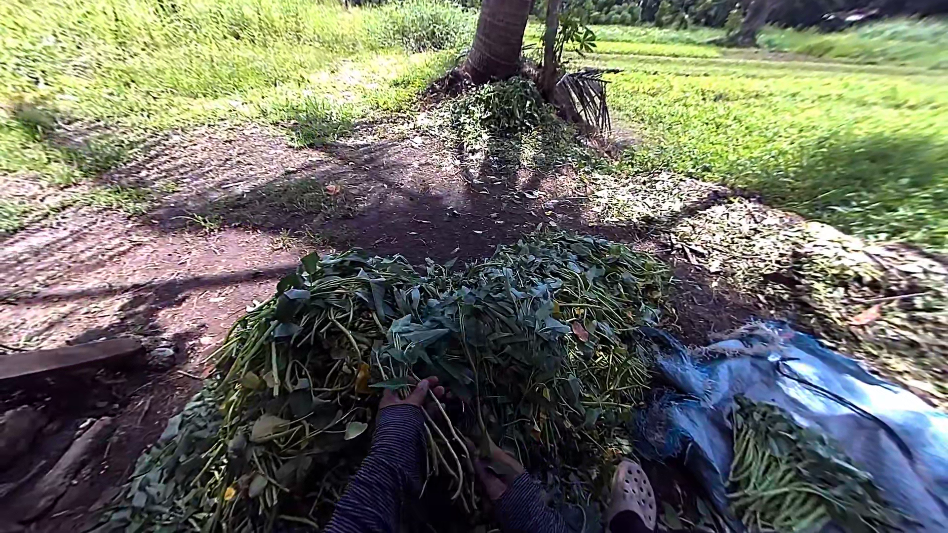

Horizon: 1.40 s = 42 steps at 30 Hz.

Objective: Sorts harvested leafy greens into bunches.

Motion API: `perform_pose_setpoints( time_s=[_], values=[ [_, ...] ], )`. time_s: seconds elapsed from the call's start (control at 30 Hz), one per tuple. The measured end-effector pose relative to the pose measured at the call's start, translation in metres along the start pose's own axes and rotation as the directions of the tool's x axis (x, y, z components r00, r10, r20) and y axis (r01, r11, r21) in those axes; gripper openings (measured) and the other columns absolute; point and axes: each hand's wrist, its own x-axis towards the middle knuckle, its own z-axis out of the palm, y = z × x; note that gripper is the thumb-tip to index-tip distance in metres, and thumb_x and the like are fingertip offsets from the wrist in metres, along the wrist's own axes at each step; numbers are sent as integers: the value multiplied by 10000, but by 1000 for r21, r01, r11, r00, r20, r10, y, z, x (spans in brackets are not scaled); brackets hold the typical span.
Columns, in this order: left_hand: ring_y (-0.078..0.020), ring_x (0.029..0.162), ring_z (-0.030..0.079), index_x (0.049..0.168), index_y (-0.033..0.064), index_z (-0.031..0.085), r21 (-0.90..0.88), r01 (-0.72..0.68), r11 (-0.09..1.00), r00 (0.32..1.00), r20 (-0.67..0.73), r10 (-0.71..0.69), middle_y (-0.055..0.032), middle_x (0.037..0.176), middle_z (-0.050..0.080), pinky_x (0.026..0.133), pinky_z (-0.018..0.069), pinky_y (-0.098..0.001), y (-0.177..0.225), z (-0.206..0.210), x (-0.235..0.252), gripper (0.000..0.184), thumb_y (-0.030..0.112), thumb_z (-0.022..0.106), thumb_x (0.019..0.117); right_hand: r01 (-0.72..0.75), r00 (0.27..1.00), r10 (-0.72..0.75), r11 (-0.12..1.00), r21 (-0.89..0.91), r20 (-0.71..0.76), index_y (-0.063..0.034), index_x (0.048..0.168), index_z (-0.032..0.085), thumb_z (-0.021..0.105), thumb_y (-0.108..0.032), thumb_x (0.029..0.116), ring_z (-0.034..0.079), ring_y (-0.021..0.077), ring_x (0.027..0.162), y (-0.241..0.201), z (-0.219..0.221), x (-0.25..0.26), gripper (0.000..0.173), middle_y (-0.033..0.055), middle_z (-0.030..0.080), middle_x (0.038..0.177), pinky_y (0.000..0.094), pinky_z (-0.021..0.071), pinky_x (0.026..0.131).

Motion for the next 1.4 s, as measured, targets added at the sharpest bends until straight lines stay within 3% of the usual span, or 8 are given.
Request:
perform_pose_setpoints(
  time_s=[0.13,0.23,0.4,0.6,0.73,0.87,1.23,1.4],
  values=[
    [-264,746,759,1291,-2,436,37,-49,998,999,-21,49,-156,968,745,573,631,-389,12,-10,7,349,-10,625,998,154,841,268,714,-683,469,85,1318,605,586,-235,1036,575,461,1283,57,-27,26,427,335,613,1314,633,401,1113],
    [-254,745,757,1265,10,447,94,-73,993,997,1,73,-140,959,748,567,625,-383,11,-14,4,329,-14,630,992,-92,874,397,702,-706,281,46,1447,518,547,-165,1055,522,381,1378,14,-48,30,446,278,561,1432,516,364,1185],
    [-281,688,724,1399,41,373,42,-18,999,1000,-19,19,-155,946,692,527,610,-444,16,-12,0,388,76,554,1058,33,997,-65,784,-620,-28,33,1335,622,484,-280,1084,625,344,1233,-18,-46,82,424,235,658,1281,478,458,1102],
    [-223,571,624,1436,71,355,83,-4,997,995,-100,13,-124,854,555,467,554,-374,36,-20,6,404,179,526,1087,-139,939,343,332,-933,-18,-111,1436,582,512,-437,1050,463,444,1413,-61,-30,105,510,220,565,1467,736,264,1140],
    [-144,468,501,1441,42,319,72,-12,997,994,-105,20,-75,756,499,416,471,-296,38,-25,21,522,192,622,1044,-120,972,234,422,-899,-19,-112,1508,493,584,-459,1019,494,399,1393,-70,-34,101,607,209,495,1525,651,336,1147],
    [-144,528,573,1164,-2,525,18,71,997,997,-40,-71,-70,739,575,483,521,-290,30,-23,34,193,135,591,1045,-109,990,126,461,-881,-56,-110,1448,565,609,-476,987,470,403,1404,-53,-20,123,590,198,481,1538,646,346,1134],
    [-188,716,698,1229,-8,544,258,49,965,979,180,-98,-128,947,714,619,582,-330,9,2,22,292,159,655,1017,132,991,-98,853,-504,94,85,1258,604,640,-192,994,675,334,1093,-22,-44,51,385,256,653,1216,456,526,1010],
    [-180,990,706,1235,-10,584,512,-106,853,953,297,-60,-114,1065,735,934,548,-370,-2,13,17,407,208,761,941,67,985,8,902,-425,171,61,1334,548,627,-169,1007,703,348,1077,-15,-40,28,407,247,688,1190,510,538,996]
  ],
)
